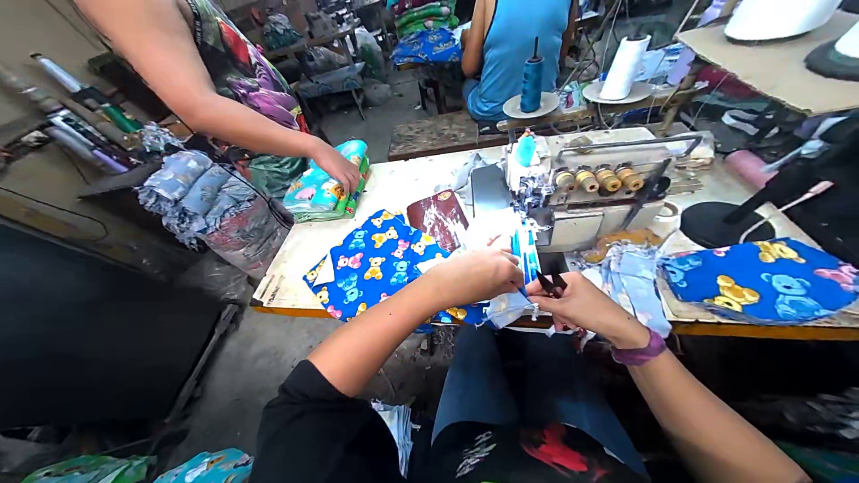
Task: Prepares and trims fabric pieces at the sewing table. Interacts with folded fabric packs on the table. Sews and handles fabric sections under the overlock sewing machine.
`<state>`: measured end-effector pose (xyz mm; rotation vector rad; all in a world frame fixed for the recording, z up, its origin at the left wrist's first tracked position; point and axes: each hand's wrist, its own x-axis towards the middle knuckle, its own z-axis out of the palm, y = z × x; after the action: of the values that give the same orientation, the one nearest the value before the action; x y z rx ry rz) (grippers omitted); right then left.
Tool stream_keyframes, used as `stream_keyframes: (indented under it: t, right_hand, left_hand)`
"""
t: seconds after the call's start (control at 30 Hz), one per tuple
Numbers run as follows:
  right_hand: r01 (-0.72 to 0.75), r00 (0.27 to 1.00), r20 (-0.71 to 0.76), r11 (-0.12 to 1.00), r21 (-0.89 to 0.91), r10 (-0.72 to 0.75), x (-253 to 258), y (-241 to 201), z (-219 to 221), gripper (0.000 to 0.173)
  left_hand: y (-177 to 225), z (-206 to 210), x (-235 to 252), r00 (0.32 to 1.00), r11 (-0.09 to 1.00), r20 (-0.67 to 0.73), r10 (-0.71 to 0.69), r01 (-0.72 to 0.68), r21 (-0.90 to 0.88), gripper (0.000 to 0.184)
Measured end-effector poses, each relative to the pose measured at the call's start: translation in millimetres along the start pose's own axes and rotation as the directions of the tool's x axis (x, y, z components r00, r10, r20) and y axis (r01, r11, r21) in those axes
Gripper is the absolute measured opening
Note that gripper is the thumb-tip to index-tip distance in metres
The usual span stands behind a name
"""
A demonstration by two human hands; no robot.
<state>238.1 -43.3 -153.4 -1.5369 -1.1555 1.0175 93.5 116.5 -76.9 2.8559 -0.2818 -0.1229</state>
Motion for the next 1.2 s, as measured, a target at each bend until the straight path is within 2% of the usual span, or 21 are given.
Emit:
stream_keyframes:
  t: [0.17, 0.33, 0.47, 0.5, 0.53, 0.57, 0.63, 0.7, 0.8, 0.93, 1.07, 1.13, 1.2]
  right_hand:
    - [-0.034, 0.999, 0.015, 0.999, -0.011, 0.034, -1, -6, -2, 0.013]
    - [-0.036, 0.999, 0.023, 0.999, -0.025, 0.037, -3, -5, -4, 0.010]
    - [-0.015, 1.000, 0.025, 1.000, -0.027, 0.015, -2, -6, -6, 0.007]
    - [-0.007, 1.000, 0.028, 0.999, -0.040, 0.008, -2, -7, -7, 0.006]
    - [0.007, 1.000, 0.031, 0.998, -0.056, -0.005, -3, -7, -9, 0.007]
    - [0.033, 0.999, 0.027, 0.997, -0.073, -0.031, -4, -5, -10, 0.008]
    - [0.136, 0.991, 0.016, 0.982, -0.130, -0.135, -4, 2, -14, 0.012]
    - [0.226, 0.974, 0.020, 0.942, -0.247, -0.228, -1, 8, -20, 0.014]
    - [0.161, 0.979, -0.067, 0.927, -0.337, -0.195, 1, 9, -18, 0.014]
    - [0.139, 0.966, -0.161, 0.935, -0.325, -0.200, 3, 3, -12, 0.009]
    - [0.187, 0.963, -0.139, 0.943, -0.277, -0.232, 7, -7, -13, 0.011]
    - [0.290, 0.925, -0.175, 0.924, -0.247, -0.337, 16, -8, -18, 0.022]
    - [0.395, 0.852, -0.221, 0.860, -0.324, -0.474, 29, -9, -28, 0.030]
  left_hand:
    - [-5, 9, -1, 0.990, 0.997, -0.118, 0.071, -0.070, 0.012, 0.014]
    - [-3, 13, 1, 0.980, 0.994, -0.185, 0.075, -0.058, 0.095, 0.007]
    - [-4, 16, 7, 0.980, 0.986, -0.185, 0.076, -0.046, 0.160, 0.025]
    - [-6, 16, 9, 0.982, 0.988, -0.171, 0.076, -0.051, 0.147, 0.027]
    - [-9, 16, 10, 0.983, 0.991, -0.161, 0.089, -0.071, 0.113, 0.020]
    - [-13, 16, 11, 0.986, 0.994, -0.137, 0.100, -0.093, 0.060, 0.014]
    - [-19, 10, 11, 0.992, 0.990, -0.062, 0.112, -0.116, -0.077, 0.015]
    - [-18, 3, 10, 0.996, 0.989, -0.002, 0.092, -0.091, -0.120, 0.015]
    - [-17, -6, 9, 0.998, 0.998, 0.066, 0.007, -0.003, -0.066, 0.015]
    - [-21, -8, 6, 1.000, 0.999, 0.003, -0.012, 0.012, -0.048, 0.014]
    - [-27, -12, 4, 1.000, 0.999, -0.027, -0.006, 0.005, -0.054, 0.019]
    - [-33, -23, 3, 0.996, 0.997, -0.084, -0.021, 0.015, -0.077, 0.018]
    - [-42, -42, -2, 0.981, 0.986, -0.172, -0.093, 0.067, -0.150, 0.016]
